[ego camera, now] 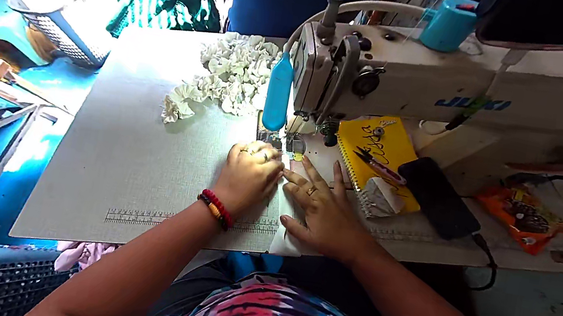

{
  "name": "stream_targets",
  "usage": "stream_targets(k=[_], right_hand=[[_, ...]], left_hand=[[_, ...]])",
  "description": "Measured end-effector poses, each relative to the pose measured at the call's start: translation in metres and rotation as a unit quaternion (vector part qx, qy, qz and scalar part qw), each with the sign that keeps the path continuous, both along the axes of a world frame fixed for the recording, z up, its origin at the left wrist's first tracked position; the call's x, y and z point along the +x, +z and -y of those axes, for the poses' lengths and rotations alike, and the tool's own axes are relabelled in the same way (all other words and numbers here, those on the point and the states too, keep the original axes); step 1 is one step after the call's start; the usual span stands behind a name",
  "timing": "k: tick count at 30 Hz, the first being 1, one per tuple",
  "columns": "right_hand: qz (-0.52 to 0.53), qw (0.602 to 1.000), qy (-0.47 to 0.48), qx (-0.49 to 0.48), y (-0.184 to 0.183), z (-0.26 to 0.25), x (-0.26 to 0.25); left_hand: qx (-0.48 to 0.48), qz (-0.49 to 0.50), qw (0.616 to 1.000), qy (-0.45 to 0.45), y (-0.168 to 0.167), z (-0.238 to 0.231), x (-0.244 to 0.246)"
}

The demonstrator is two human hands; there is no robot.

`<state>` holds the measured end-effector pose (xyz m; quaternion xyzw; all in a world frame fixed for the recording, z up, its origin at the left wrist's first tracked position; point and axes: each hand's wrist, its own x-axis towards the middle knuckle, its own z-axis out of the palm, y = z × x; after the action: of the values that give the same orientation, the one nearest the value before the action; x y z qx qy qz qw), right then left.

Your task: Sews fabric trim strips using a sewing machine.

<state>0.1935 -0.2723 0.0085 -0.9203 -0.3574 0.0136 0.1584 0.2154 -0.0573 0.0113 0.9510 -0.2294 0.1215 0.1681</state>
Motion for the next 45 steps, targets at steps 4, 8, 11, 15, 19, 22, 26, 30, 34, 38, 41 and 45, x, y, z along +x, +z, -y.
stream_targets(k=[4, 8, 11, 15, 19, 22, 26, 30, 34, 38, 41, 45], right_hand=[[0.002, 1.0, -0.015, -0.001, 0.0, -0.002, 0.001], [-0.015, 0.999, -0.038, -0.006, 0.0, -0.006, 0.008], [-0.023, 0.999, -0.044, -0.002, 0.0, -0.007, 0.011], [-0.013, 0.999, -0.051, 0.006, -0.001, -0.008, 0.013], [-0.008, 0.998, -0.056, 0.009, -0.002, -0.01, 0.016], [0.0, 0.998, -0.057, 0.006, -0.003, -0.009, 0.016], [0.016, 0.997, -0.055, 0.052, -0.002, -0.003, 0.011], [0.12, 0.968, -0.158, 0.152, 0.018, 0.051, 0.002], [0.191, 0.886, -0.415, 0.076, 0.044, 0.154, 0.01], [0.135, 0.862, -0.487, 0.039, 0.044, 0.21, 0.028], [0.136, 0.874, -0.466, 0.032, 0.042, 0.217, 0.028], [0.187, 0.886, -0.424, 0.022, 0.033, 0.222, 0.029]], left_hand=[[0.058, 0.014, 0.997, -0.04, -0.002, -0.005, -0.003], [0.083, 0.028, 0.995, -0.037, -0.002, -0.003, 0.007], [0.082, 0.029, 0.996, -0.036, -0.003, -0.003, 0.011], [0.074, 0.024, 0.997, -0.028, -0.005, -0.003, 0.013], [0.07, 0.019, 0.997, -0.024, -0.005, -0.002, 0.017], [0.061, 0.019, 0.998, -0.023, -0.005, -0.001, 0.016], [0.067, 0.019, 0.997, -0.023, -0.004, 0.0, 0.013], [0.087, 0.007, 0.995, -0.041, -0.004, -0.004, 0.013], [0.092, 0.001, 0.995, -0.045, -0.005, -0.005, 0.011], [0.089, 0.008, 0.995, -0.045, -0.004, -0.005, 0.011], [0.093, -0.009, 0.995, -0.043, -0.002, -0.004, 0.011], [0.095, -0.015, 0.995, -0.039, -0.001, -0.005, 0.015]])
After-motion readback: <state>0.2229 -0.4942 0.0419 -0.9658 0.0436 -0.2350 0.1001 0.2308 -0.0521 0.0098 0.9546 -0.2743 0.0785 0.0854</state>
